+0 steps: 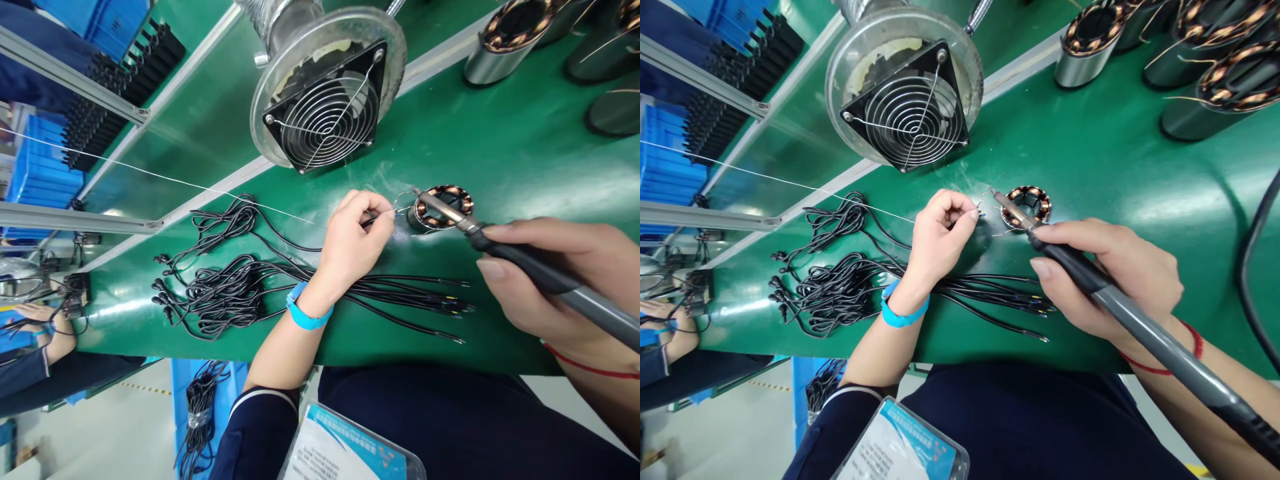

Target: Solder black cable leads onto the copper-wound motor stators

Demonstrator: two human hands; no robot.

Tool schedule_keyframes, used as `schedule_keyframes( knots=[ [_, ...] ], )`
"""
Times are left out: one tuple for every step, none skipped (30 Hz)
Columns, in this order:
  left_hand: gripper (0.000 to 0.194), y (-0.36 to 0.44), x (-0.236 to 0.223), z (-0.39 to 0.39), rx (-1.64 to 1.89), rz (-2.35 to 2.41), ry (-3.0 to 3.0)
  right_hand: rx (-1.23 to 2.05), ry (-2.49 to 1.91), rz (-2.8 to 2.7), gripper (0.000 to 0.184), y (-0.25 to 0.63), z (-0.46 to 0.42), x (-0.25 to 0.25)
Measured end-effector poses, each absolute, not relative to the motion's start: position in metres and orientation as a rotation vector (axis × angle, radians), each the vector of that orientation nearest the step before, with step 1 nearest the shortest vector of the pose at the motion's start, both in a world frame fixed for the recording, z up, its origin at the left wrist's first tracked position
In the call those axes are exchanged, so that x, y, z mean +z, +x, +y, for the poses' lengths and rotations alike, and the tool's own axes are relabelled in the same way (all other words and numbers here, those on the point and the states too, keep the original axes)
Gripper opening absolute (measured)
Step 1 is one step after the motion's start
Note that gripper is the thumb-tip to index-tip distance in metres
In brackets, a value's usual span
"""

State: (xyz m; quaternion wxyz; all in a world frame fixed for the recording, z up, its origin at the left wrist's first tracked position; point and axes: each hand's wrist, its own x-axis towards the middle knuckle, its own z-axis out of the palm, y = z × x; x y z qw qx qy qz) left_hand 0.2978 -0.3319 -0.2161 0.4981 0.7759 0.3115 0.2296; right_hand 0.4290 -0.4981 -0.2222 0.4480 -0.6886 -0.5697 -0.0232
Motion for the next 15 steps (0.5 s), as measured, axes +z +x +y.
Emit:
schedule_keyframes(
  knots=[
    [0.015,0.298,-0.216,-0.332,0.559,0.752,1.887,-0.030,-1.700,-1.404,0.011,0.430,-0.497,-0.223],
    [0.015,0.298,-0.216,-0.332,0.558,0.753,1.897,-0.015,-1.697,-1.399,0.013,0.430,-0.495,-0.223],
    [0.015,0.298,-0.215,-0.332,0.553,0.758,1.908,-0.015,-1.694,-1.399,0.015,0.429,-0.493,-0.222],
    [0.015,0.298,-0.215,-0.331,0.545,0.765,1.918,-0.026,-1.697,-1.403,0.018,0.428,-0.491,-0.220],
    [0.016,0.298,-0.214,-0.331,0.539,0.772,1.927,-0.043,-1.702,-1.411,0.020,0.427,-0.489,-0.217],
    [0.016,0.298,-0.214,-0.331,0.537,0.776,1.930,-0.053,-1.710,-1.423,0.022,0.425,-0.487,-0.213],
    [0.015,0.298,-0.214,-0.331,0.543,0.774,1.930,-0.054,-1.723,-1.435,0.025,0.424,-0.486,-0.209],
    [0.015,0.298,-0.214,-0.331,0.553,0.767,1.927,-0.041,-1.749,-1.436,0.028,0.422,-0.485,-0.205],
    [0.015,0.298,-0.214,-0.331,0.562,0.759,1.923,-0.021,-1.780,-1.430,0.032,0.421,-0.485,-0.201],
    [0.015,0.298,-0.214,-0.332,0.566,0.751,1.921,-0.011,-1.809,-1.417,0.035,0.419,-0.485,-0.197],
    [0.015,0.297,-0.214,-0.332,0.564,0.748,1.923,-0.011,-1.832,-1.406,0.036,0.419,-0.486,-0.195],
    [0.015,0.297,-0.213,-0.332,0.557,0.749,1.929,-0.013,-1.852,-1.402,0.035,0.418,-0.487,-0.193],
    [0.015,0.297,-0.213,-0.332,0.548,0.754,1.937,-0.015,-1.865,-1.400,0.033,0.418,-0.490,-0.194],
    [0.015,0.297,-0.213,-0.332,0.541,0.759,1.947,-0.029,-1.873,-1.382,0.029,0.418,-0.493,-0.195],
    [0.015,0.297,-0.213,-0.332,0.538,0.760,1.957,-0.032,-1.887,-1.343,0.025,0.418,-0.498,-0.198]
  ],
)
